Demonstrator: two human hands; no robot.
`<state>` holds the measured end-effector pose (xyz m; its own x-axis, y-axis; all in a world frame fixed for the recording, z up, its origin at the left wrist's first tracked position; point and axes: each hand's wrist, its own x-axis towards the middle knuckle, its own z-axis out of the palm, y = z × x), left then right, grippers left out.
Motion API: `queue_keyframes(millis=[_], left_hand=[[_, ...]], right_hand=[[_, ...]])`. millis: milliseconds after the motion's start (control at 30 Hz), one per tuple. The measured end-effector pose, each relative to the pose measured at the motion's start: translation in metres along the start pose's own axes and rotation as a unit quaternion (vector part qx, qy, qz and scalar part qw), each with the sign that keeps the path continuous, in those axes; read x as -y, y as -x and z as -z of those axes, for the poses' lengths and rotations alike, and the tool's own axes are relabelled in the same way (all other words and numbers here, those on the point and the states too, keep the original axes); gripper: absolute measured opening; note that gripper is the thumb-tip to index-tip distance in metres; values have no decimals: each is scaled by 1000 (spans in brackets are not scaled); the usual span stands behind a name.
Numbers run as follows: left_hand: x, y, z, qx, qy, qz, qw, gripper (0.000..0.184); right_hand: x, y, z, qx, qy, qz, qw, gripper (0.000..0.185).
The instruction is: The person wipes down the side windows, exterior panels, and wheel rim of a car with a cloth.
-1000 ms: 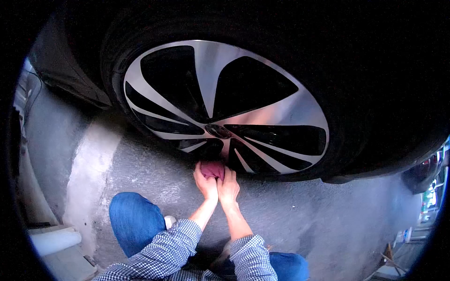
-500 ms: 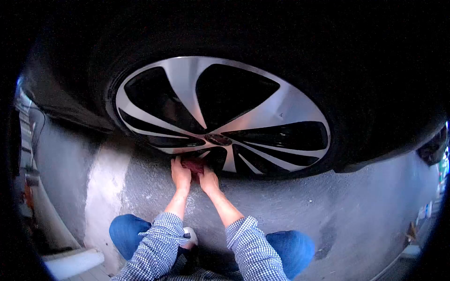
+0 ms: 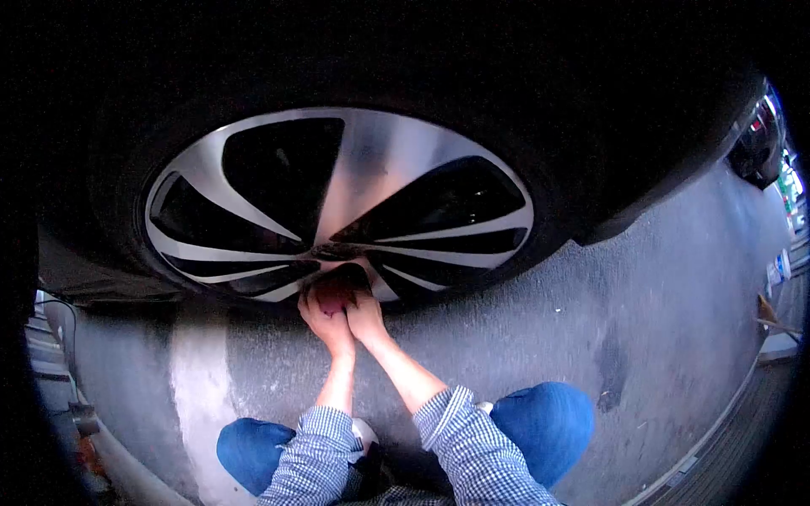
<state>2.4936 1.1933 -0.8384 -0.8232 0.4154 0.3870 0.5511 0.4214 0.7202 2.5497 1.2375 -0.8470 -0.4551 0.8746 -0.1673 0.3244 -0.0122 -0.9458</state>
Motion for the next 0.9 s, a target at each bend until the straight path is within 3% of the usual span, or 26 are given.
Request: queue_keyframes(millis=[133,167,267,300,333,400,500,567,633,733,767,867,900], left_hand=[[29,4,3,28,-8,151,988,45],[25,3,4,24,13,185,982,45],[5,16,9,15,75,98,992,47],[-13,18,3,-28,105,88,990,47],[-35,13,6,-10,132,8,991,51],[-79,8,4,-15,190,7,982,59],[-79,11,-13,30,186,6,982,66],[-71,18,-21,76,214,61,972,64],[-52,28,-29,67,234,76,967,56],[-53,29,-13,147,164,116,969,51],[-58,29,-7,138,144,163,966,47],[-61,25,4,67,188,142,970,48],[-76,16,15,53,176,113,976,52]], right_hand=[[1,3,-8,64,78,-23,995,31],[14,15,-4,39,56,-91,993,33],[12,42,-7,-154,-74,19,985,35],[18,43,6,-196,-72,63,976,37],[29,41,24,-235,-69,109,963,39],[49,35,53,-286,-34,190,939,44],[49,21,73,-265,78,191,942,49],[31,12,73,-241,161,197,937,50],[31,19,76,-230,153,190,942,49],[35,27,72,-217,98,149,960,49],[36,30,70,-209,73,129,967,49],[53,39,71,-176,16,120,977,49],[63,39,72,-223,-4,169,960,47]])
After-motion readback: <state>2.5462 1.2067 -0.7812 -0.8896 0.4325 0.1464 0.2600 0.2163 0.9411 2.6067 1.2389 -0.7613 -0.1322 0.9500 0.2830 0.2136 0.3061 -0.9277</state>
